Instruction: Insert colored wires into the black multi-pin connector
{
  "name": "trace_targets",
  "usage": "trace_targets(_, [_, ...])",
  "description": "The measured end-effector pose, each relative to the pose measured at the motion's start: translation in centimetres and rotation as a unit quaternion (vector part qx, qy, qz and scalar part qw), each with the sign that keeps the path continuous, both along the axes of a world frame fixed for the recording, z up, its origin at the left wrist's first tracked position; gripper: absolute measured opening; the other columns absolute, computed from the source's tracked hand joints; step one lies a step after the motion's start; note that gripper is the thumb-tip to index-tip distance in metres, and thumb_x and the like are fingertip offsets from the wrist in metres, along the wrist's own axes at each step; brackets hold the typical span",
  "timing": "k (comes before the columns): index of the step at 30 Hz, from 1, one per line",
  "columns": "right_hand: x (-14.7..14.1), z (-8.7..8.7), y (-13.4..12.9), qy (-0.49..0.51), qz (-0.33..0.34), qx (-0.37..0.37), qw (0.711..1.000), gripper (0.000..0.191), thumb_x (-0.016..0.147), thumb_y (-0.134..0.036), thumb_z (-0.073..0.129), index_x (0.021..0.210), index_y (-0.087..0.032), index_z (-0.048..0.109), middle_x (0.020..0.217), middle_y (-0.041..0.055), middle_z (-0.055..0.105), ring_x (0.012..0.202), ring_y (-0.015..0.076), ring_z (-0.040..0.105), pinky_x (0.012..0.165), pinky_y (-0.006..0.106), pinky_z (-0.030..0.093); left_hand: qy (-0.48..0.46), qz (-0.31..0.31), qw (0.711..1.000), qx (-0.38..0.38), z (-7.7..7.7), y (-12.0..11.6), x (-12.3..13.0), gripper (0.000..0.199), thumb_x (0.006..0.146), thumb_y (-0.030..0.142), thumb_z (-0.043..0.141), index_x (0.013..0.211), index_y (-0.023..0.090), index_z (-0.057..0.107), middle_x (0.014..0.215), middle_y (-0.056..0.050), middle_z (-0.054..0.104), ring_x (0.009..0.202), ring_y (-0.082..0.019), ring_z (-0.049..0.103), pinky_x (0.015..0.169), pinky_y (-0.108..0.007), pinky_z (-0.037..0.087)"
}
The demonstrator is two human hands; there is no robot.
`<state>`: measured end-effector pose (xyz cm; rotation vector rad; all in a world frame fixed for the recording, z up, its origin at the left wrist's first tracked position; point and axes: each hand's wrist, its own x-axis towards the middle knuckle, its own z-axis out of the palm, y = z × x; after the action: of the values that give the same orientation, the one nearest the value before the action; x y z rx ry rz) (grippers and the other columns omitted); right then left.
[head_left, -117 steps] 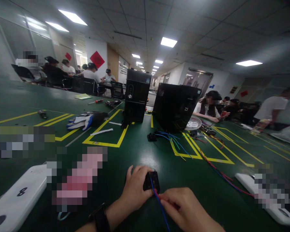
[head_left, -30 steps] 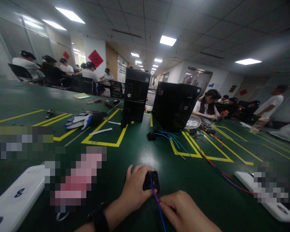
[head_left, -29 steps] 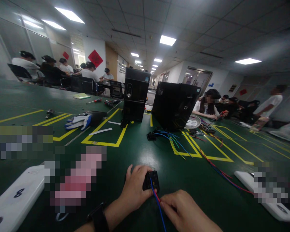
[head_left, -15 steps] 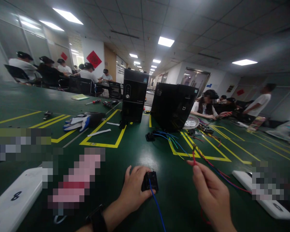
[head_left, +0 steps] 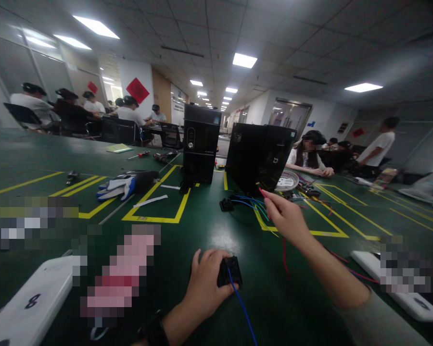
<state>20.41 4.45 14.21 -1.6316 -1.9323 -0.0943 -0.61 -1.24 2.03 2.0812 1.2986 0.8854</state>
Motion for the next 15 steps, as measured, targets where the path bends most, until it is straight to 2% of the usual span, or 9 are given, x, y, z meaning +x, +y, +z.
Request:
trace_targets(3, [-0.8, -1.2, 4.9, -0.056, 0.011, -0.051, 0.997, 0.03, 0.091, -0.028, 0.046, 0.114, -0.021, 0.064, 0.089, 0.0043, 0.071, 0.076, 0.0175, 0.064, 0.068, 0.027, 0.047, -0.004, 0.005, 1.0, -0.002, 0.0, 0.1, 0.1, 0.045, 0.061, 0.021, 0.075, 0.1, 0.029, 0.054, 0.105, 0.002, 0.061, 0.106, -0.025, 0.051, 0.105, -0.053, 0.014])
trace_targets(7, [-1.6, -3.1, 9.1, -0.128, 0.016, -0.125, 0.984, 0.026, 0.091, -0.034, 0.051, 0.109, -0.018, 0.061, 0.1, 0.0054, 0.066, 0.083, 0.0176, 0.063, 0.076, 0.037, 0.05, -0.016, 0.012, 1.0, -0.004, 0.0, 0.1, 0.0, 0.047, 0.059, 0.019, 0.076, 0.1, 0.029, 0.054, 0.103, 0.002, 0.061, 0.104, -0.025, 0.052, 0.104, -0.05, 0.015])
trace_targets(10, [-2.2, -4.2, 10.6, -0.163, 0.03, -0.164, 0.972, 0.024, 0.092, -0.033, 0.052, 0.109, -0.017, 0.059, 0.107, 0.0058, 0.063, 0.09, 0.0184, 0.062, 0.08, 0.039, 0.05, -0.024, 0.01, 1.0, -0.009, 0.1, 0.2, 0.0, 0.049, 0.058, 0.018, 0.076, 0.1, 0.029, 0.053, 0.103, 0.003, 0.061, 0.103, -0.024, 0.052, 0.103, -0.05, 0.015])
trace_targets(15, [-3.0, -5.7, 11.6, -0.19, 0.034, -0.193, 0.962, 0.024, 0.092, -0.031, 0.052, 0.112, -0.018, 0.058, 0.112, 0.0066, 0.06, 0.095, 0.0198, 0.06, 0.082, 0.041, 0.05, -0.021, 0.013, 1.0, -0.014, 0.1, 0.3, 0.0, 0.047, 0.059, 0.018, 0.076, 0.099, 0.029, 0.053, 0.103, 0.002, 0.061, 0.103, -0.024, 0.052, 0.103, -0.051, 0.013])
